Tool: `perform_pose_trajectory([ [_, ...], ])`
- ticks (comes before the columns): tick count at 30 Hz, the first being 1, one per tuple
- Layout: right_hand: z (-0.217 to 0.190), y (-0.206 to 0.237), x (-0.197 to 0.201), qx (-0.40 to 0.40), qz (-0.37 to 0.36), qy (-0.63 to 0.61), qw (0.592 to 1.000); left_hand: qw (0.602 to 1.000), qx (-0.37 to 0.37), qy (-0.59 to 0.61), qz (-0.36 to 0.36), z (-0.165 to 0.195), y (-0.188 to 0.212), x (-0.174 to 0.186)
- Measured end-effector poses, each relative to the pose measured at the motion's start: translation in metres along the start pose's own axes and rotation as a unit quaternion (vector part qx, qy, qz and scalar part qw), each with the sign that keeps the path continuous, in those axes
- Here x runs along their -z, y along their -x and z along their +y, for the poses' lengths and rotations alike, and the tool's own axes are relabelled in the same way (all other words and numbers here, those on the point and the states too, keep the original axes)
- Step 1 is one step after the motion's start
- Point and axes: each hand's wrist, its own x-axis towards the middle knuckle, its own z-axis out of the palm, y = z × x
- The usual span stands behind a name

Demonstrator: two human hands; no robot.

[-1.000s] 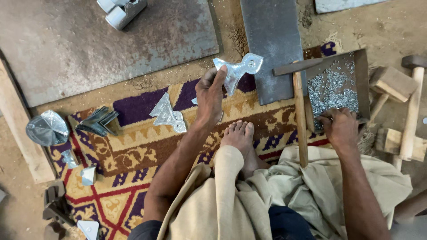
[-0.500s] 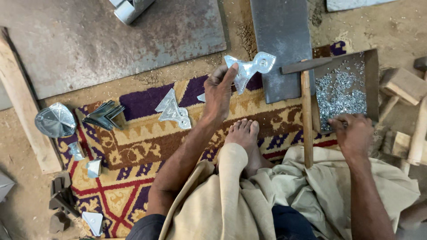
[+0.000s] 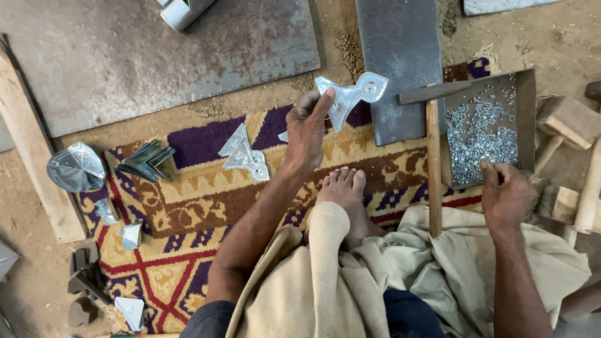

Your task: The person sits on the floor and hammers small pre-cut aluminum ornament pieces on a flat steel block, shaping and flattening them one at a time with a wooden mallet. They place finished pieces on a rug, pick up new pieces, and at one point handle a small metal object with both hands before resuming hammering.

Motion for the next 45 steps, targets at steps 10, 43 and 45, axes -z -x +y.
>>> perform_pose_trajectory([
  [10, -0.115, -0.053, 0.003, 0.203, 0.073, -0.06, 0.975, 1.0, -0.009, -0.014, 0.002, 0.015, -0.004, -0.006],
  [43, -0.169, 0.023, 0.04, -0.203, -0.198, -0.361, 0.888, 0.996, -0.047, -0.074, 0.025, -0.048, -0.033, -0.045],
  [45, -0.174, 0.024, 0.044, -0.18, -0.197, -0.358, 0.895, 0.996, -0.05, -0.075, 0.027, -0.048, -0.034, -0.046],
])
